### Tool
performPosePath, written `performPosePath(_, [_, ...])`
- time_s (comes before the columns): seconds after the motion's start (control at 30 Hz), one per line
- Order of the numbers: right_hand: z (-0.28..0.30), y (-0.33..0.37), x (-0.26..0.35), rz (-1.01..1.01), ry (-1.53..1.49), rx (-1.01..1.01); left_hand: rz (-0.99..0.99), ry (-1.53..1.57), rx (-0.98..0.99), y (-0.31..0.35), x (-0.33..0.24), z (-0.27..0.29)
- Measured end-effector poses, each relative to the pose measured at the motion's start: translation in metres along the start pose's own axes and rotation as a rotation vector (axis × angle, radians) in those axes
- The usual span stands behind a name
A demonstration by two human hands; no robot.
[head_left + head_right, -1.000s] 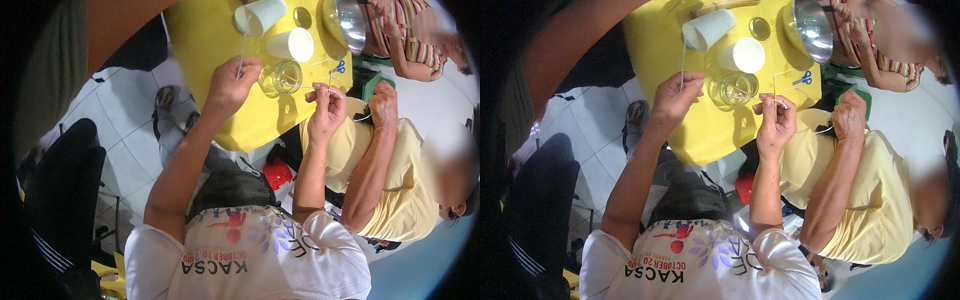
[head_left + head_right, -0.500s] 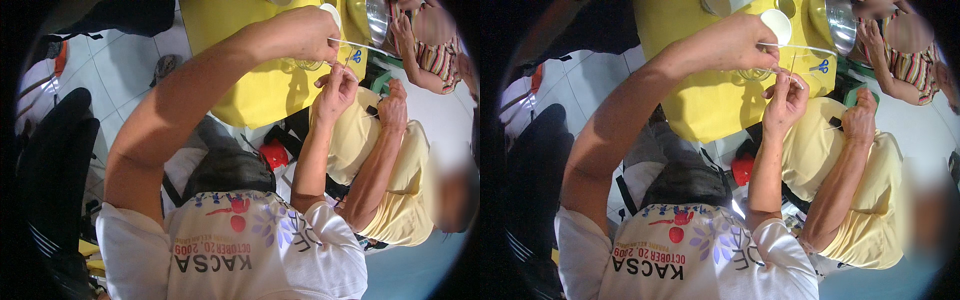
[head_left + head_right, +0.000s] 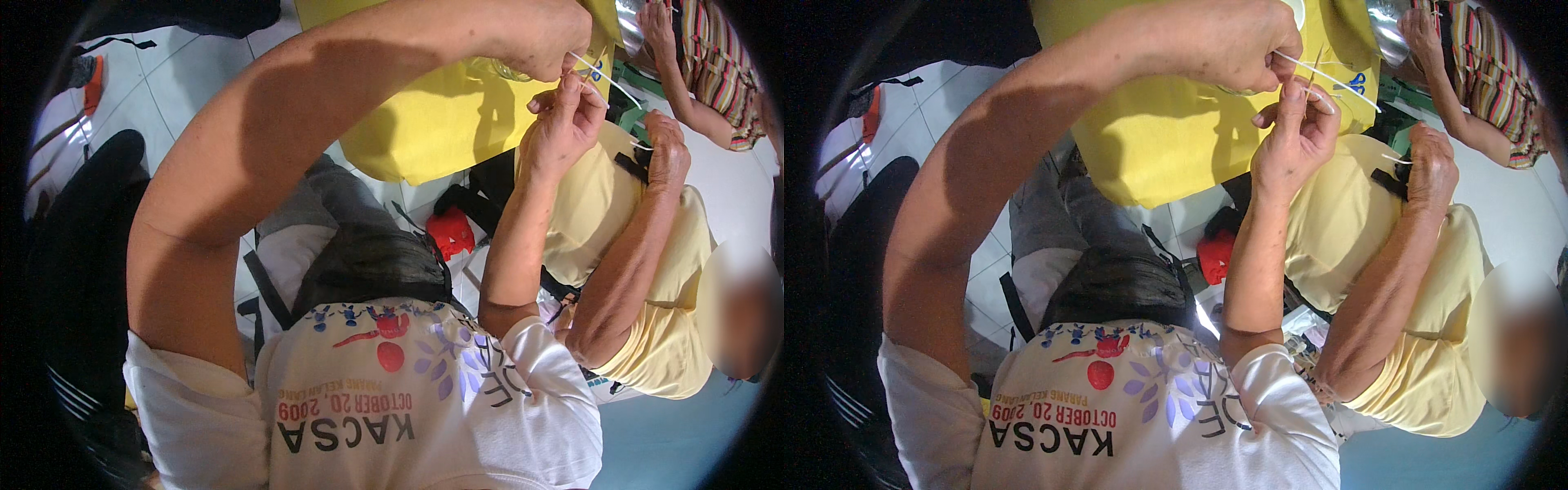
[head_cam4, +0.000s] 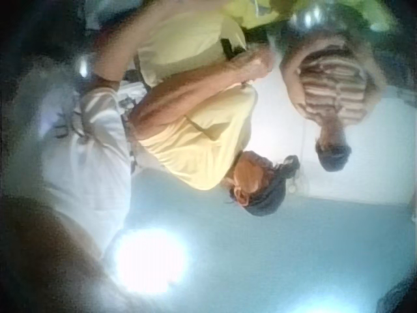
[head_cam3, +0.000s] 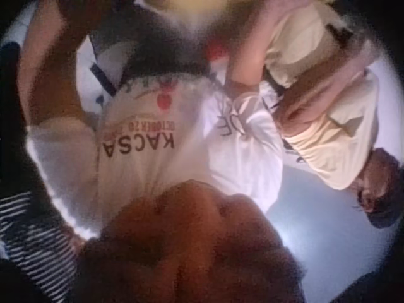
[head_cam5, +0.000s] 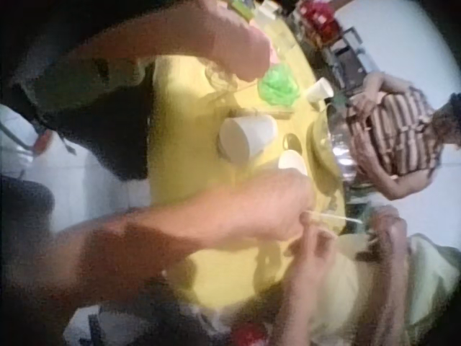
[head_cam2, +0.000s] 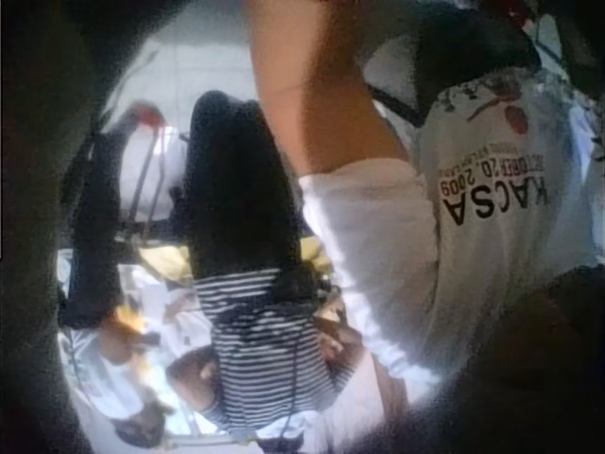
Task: The person assembles candles by inserting wicks into small glass jars. They repeatedly pick up a wick, dip it into a container of liquid, and place it into a jar. Other people at the table perform similar actions.
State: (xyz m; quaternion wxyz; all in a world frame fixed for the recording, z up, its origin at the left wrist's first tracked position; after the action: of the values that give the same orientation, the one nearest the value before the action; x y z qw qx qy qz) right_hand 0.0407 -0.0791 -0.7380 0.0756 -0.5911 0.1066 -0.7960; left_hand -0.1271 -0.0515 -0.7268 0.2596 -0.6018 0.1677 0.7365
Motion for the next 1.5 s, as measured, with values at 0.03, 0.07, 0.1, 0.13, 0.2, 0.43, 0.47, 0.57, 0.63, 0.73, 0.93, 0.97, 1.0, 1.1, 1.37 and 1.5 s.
performPosePath(0.03, [0.000,-0.001,-0.001,-0.002,-0.012,0.010,0.017,0.008,0.015,-0.002,0.002,-0.002])
performPosePath(0.07, [-0.001,-0.001,-0.001,-0.003,-0.025,0.020,0.033,0.016,0.030,-0.004,0.003,-0.004])
performPosePath(0.1, [-0.001,-0.002,-0.001,-0.005,-0.037,0.030,0.008,-0.006,0.002,-0.003,0.003,-0.005])
performPosePath(0.13, [0.000,-0.002,-0.001,-0.004,-0.038,0.028,-0.018,-0.029,-0.026,-0.002,0.004,-0.007])
performPosePath(0.2, [0.001,-0.002,-0.001,-0.002,-0.047,0.024,-0.028,-0.038,-0.028,-0.004,0.004,-0.009])
performPosePath(0.43, [0.005,-0.007,-0.004,-0.023,-0.066,-0.002,-0.030,-0.033,-0.024,-0.015,0.006,-0.010])
performPosePath(0.47, [0.005,-0.009,-0.004,-0.020,-0.057,-0.006,-0.025,-0.011,-0.045,-0.016,0.008,-0.011])
performPosePath(0.57, [0.008,-0.013,-0.008,-0.056,-0.020,0.002,-0.133,-0.224,-0.105,-0.027,0.006,-0.007])
performPosePath(0.63, [0.011,-0.014,-0.013,-0.104,-0.012,0.019,-0.179,-0.265,-0.171,-0.030,0.009,-0.005])
performPosePath(0.73, [0.016,-0.009,-0.022,-0.189,0.024,0.042,-0.211,-0.275,-0.223,-0.034,0.016,-0.004])
performPosePath(0.93, [0.016,0.008,-0.041,-0.254,0.170,0.127,-0.208,-0.224,-0.188,-0.037,0.028,-0.008])
performPosePath(0.97, [0.017,0.007,-0.043,-0.205,0.235,0.112,-0.206,-0.215,-0.167,-0.037,0.030,-0.007])
performPosePath(1.0, [0.016,0.005,-0.045,-0.152,0.288,0.110,-0.191,-0.212,-0.157,-0.038,0.032,-0.008])
performPosePath(1.1, [0.018,0.004,-0.048,-0.050,0.441,0.120,-0.175,-0.231,-0.121,-0.045,0.039,-0.012])
performPosePath(1.37, [0.013,-0.004,-0.060,-0.047,0.330,0.060,-0.280,-0.322,-0.105,-0.070,0.050,-0.016])
performPosePath(1.5, [0.006,-0.010,-0.056,-0.024,0.261,0.068,-0.293,-0.376,-0.097,-0.072,0.048,-0.016])
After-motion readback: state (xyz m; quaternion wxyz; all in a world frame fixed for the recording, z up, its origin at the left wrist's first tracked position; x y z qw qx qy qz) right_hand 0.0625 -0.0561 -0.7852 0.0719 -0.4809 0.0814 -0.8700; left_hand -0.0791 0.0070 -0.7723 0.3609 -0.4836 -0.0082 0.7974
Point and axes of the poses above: each hand's wrist, its own y-axis away from the middle knuckle, its own z-axis out of the back of the hand, x = y × z, the point moved 6 cm from there along -y, towards the middle knuckle, and after that the axes turned 2 degrees about x, right-handed, at the moved point
